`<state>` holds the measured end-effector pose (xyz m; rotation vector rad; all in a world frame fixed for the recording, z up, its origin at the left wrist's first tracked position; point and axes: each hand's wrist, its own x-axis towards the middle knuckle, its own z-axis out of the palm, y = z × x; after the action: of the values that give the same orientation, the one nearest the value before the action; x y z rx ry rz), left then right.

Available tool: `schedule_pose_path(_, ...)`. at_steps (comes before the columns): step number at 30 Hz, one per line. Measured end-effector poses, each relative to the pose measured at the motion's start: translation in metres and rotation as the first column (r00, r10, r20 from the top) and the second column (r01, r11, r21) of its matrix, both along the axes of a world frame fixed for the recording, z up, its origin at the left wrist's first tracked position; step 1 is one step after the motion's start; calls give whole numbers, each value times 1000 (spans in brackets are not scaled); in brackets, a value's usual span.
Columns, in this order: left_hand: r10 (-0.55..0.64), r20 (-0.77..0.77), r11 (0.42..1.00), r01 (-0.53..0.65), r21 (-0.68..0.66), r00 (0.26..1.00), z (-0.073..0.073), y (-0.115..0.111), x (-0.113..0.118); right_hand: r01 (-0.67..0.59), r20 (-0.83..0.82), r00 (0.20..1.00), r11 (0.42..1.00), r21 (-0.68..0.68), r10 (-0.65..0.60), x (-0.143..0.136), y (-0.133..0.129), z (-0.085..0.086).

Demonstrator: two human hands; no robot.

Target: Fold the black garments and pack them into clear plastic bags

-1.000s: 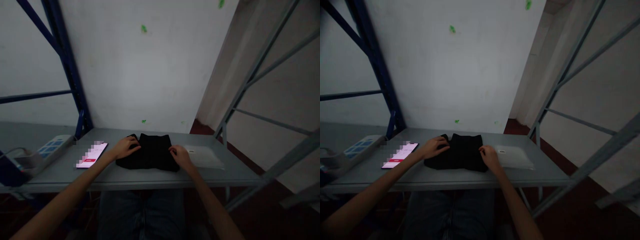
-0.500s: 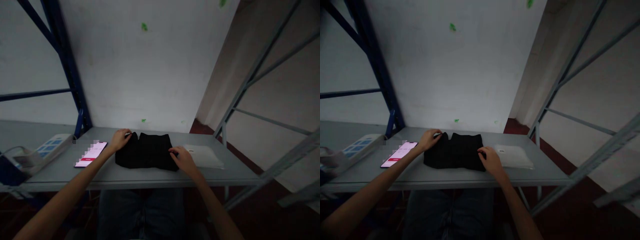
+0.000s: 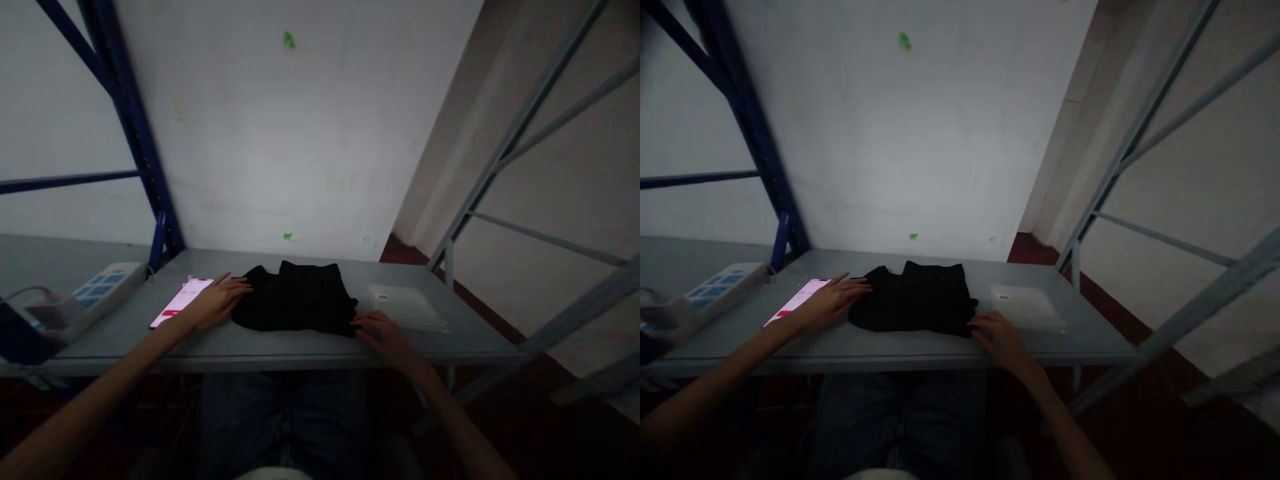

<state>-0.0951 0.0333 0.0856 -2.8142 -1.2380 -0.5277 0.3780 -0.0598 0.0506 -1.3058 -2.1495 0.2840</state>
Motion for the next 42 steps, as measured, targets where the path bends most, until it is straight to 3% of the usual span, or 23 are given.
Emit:
schedule_pose_path(6,-148,13,988,148,-33,989,10,-37,7,50,-62,997,998,27,-48,4,1,-7)
schedule_pose_path(9,-124,15,991,125,-40,992,12,-40,6,73,-110,992,997,26,-70,5,5,-11)
schedule_pose_path(20,-33,105,999,35,-15,994,10,-26,-4,70,-173,983,997,31,-64,6,13,-12)
schedule_pose_path(25,20,186,1000,-16,-22,982,20,-21,6,126,-253,962,990,65,-106,2,24,-9)
schedule_pose_path(30,62,275,996,-42,-79,959,28,9,14,229,-341,919,972,53,-198,-7,54,2)
schedule_pose_path(36,144,148,976,-115,-186,978,20,52,14,349,-268,903,937,0,-336,-24,97,3)
schedule_pose_path(39,191,59,966,-177,-191,980,12,49,15,415,-169,895,909,-26,-413,-29,103,-8)
schedule_pose_path(42,314,86,948,-307,-81,946,4,36,16,465,-134,879,885,34,-457,-33,101,-15)
